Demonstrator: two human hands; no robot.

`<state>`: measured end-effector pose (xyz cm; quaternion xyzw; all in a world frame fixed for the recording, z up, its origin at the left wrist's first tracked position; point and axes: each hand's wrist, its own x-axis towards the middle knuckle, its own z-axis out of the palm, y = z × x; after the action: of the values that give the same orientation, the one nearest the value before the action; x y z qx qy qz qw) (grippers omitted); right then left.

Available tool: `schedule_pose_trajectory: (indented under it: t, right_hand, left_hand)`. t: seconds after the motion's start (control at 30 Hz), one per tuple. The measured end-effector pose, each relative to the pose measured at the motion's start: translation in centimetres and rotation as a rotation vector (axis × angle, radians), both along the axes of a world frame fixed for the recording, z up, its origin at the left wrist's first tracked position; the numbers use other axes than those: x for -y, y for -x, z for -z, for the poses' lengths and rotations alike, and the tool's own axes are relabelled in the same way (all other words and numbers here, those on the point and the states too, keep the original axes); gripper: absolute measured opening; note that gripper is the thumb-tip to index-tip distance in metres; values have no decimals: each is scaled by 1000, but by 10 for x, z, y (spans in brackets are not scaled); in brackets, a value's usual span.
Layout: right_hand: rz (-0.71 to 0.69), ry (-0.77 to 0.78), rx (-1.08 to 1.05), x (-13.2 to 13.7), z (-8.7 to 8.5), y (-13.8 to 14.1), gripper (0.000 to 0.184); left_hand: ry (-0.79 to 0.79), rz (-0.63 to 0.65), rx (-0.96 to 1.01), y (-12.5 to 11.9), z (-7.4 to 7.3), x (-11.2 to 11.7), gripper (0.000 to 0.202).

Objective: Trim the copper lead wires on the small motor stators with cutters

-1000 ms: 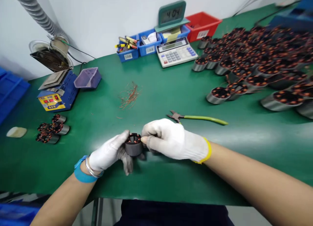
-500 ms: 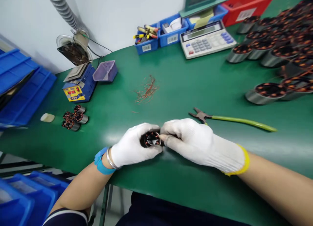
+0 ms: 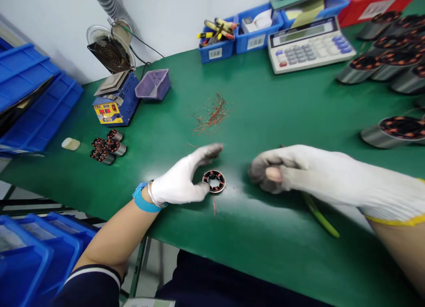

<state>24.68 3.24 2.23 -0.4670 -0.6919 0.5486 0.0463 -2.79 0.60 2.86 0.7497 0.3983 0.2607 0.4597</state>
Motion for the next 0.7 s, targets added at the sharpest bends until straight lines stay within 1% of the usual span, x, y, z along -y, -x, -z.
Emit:
schedule_pose_trajectory:
  t: [0.03,0.07,0.1,0.13,0.17,0.2,0.3,0.37,0.5,0.57,0.63,0.7]
  right_hand:
    - [68,-64,11,2,1,4,61]
    - [119,-150,70,5,2,11,63]
    - [139,-239,155,9,4,19,68]
    - [128,-324,228,15,5,28,71]
    - [106,-402,265,21,8,37,71]
    - [85,-469,265,26,11,45,68]
    - [56,-595,151,33,20,58,57]
    - [47,-614,75,33,26,60,52]
    - [48,-589,-24,27,30,57,48]
    - [76,-556,-28,26,28,56,52]
    - [79,-529,-6,26,24,57,54]
    - [83,-547,-1,27,20,59,45]
  left_hand:
    - [55,-71,24,1,-2,0,85]
    - [95,-159,6,0,-4,1,96]
    - [123,-234,-45,-1,-5,2,107]
    - [143,-277,-111,-3,-6,5,118]
    - [152,-291,-174,-6,-7,7,125]
    - [155,-285,-222,-9,-7,10,127]
    - [155,-248,-277,-16,-5,16,115]
    - [144,-244,-287,-16,-5,16,112]
    - [141,-178,-263,-12,-7,12,116]
    - [155,-129,-245,-10,-8,10,118]
    - [169,-109,-237,-9,-8,9,120]
    - [177,-109,-226,-10,-6,10,121]
